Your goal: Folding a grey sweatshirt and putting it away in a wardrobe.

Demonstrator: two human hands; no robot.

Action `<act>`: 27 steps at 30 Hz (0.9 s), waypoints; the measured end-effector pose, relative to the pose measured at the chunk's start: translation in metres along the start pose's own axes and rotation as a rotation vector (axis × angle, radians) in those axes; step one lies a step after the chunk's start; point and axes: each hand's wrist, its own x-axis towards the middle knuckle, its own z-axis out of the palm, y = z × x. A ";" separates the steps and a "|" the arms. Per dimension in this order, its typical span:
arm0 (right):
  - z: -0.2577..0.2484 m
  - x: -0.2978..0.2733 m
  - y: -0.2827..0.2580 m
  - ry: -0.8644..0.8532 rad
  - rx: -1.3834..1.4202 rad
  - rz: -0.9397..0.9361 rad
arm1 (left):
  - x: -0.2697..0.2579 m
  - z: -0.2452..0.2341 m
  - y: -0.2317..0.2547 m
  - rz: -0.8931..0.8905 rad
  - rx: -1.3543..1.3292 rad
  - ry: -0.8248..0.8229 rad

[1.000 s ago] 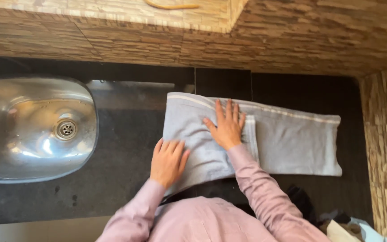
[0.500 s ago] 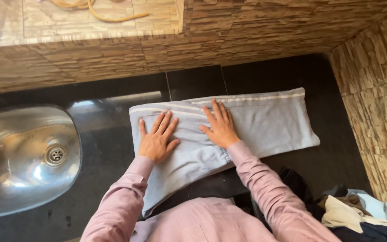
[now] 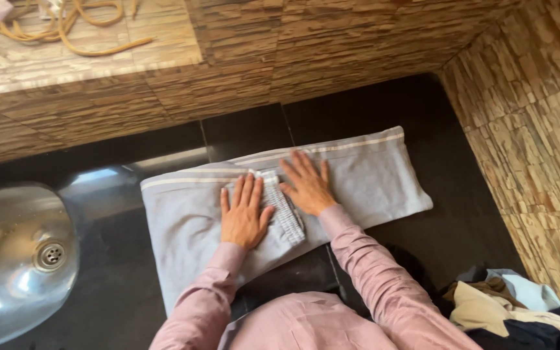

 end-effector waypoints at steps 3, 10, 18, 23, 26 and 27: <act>0.002 -0.006 0.029 0.051 -0.137 0.068 | 0.006 -0.007 0.011 -0.073 0.086 -0.051; 0.026 -0.022 0.035 0.159 -0.151 -0.028 | 0.030 0.025 0.048 0.081 0.080 -0.054; -0.002 -0.002 0.090 0.166 -0.083 0.153 | 0.058 -0.004 0.080 0.006 0.197 -0.314; 0.042 -0.021 0.104 0.331 -0.037 0.202 | 0.070 0.047 0.073 0.117 0.171 -0.264; 0.007 -0.030 0.097 0.226 -0.106 0.293 | 0.073 0.045 0.079 0.178 0.127 -0.217; -0.014 -0.033 0.095 0.114 -0.153 0.355 | 0.072 0.044 0.082 0.190 0.132 -0.215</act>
